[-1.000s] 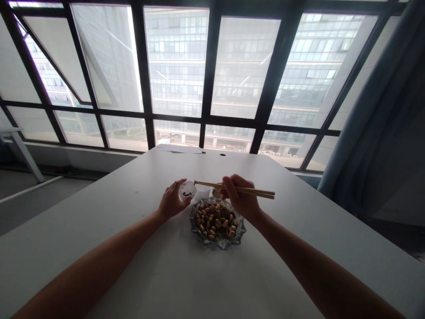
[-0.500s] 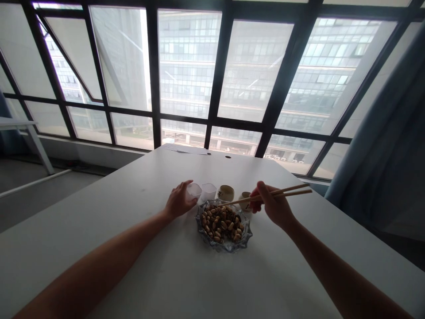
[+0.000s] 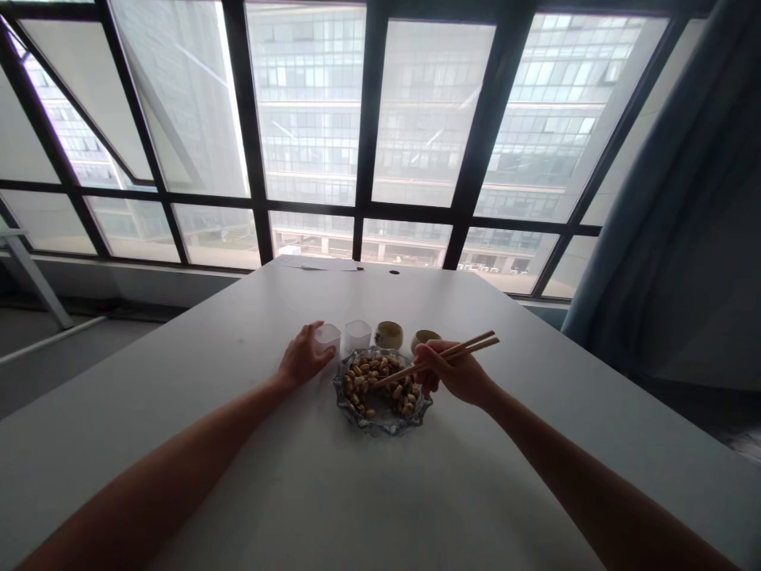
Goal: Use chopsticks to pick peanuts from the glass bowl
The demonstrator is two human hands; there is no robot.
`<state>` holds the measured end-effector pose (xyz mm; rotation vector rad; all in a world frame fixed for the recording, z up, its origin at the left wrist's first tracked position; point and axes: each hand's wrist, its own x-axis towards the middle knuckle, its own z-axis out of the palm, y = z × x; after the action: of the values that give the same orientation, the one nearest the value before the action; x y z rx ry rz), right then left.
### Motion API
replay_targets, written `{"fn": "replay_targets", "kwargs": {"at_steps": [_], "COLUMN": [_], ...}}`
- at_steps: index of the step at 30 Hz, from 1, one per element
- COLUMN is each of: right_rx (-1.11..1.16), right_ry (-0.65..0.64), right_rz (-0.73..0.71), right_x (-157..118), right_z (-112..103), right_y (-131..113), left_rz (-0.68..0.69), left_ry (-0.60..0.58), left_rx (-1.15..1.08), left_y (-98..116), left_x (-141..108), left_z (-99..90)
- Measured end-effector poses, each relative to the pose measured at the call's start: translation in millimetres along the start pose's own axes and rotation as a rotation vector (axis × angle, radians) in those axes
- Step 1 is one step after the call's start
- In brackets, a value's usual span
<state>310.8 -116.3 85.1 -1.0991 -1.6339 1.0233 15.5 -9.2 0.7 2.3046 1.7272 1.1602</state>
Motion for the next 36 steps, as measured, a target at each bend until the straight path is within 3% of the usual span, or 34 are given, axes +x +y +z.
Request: {"fn": "replay_targets", "kwargs": {"at_steps": [11, 18, 24, 32, 36], "right_rx": [-0.011, -0.107, -0.13, -0.149, -0.172], "right_ry": [0.223, 0.134, -0.027, 0.126, 0.043], "right_rz": [-0.107, -0.177, -0.059, -0.066, -0.064], "right_x": [-2, -9, -12, -14, -15], "right_z": [-8, 0, -3, -21, -16], "right_y": [5, 16, 1, -26, -24], "left_rz": [-0.011, 0.004, -0.001, 0.01, 0.004], "left_ry": [-0.04, -0.037, -0.029, -0.034, -0.042], "left_rx": [0.023, 0.021, 0.028, 0.031, 0.032], "left_y": [1, 0, 0, -4, -2], "left_x": [0, 0, 1, 0, 0], "left_z": [-2.0, -2.7, -1.5, 1.2, -0.3]}}
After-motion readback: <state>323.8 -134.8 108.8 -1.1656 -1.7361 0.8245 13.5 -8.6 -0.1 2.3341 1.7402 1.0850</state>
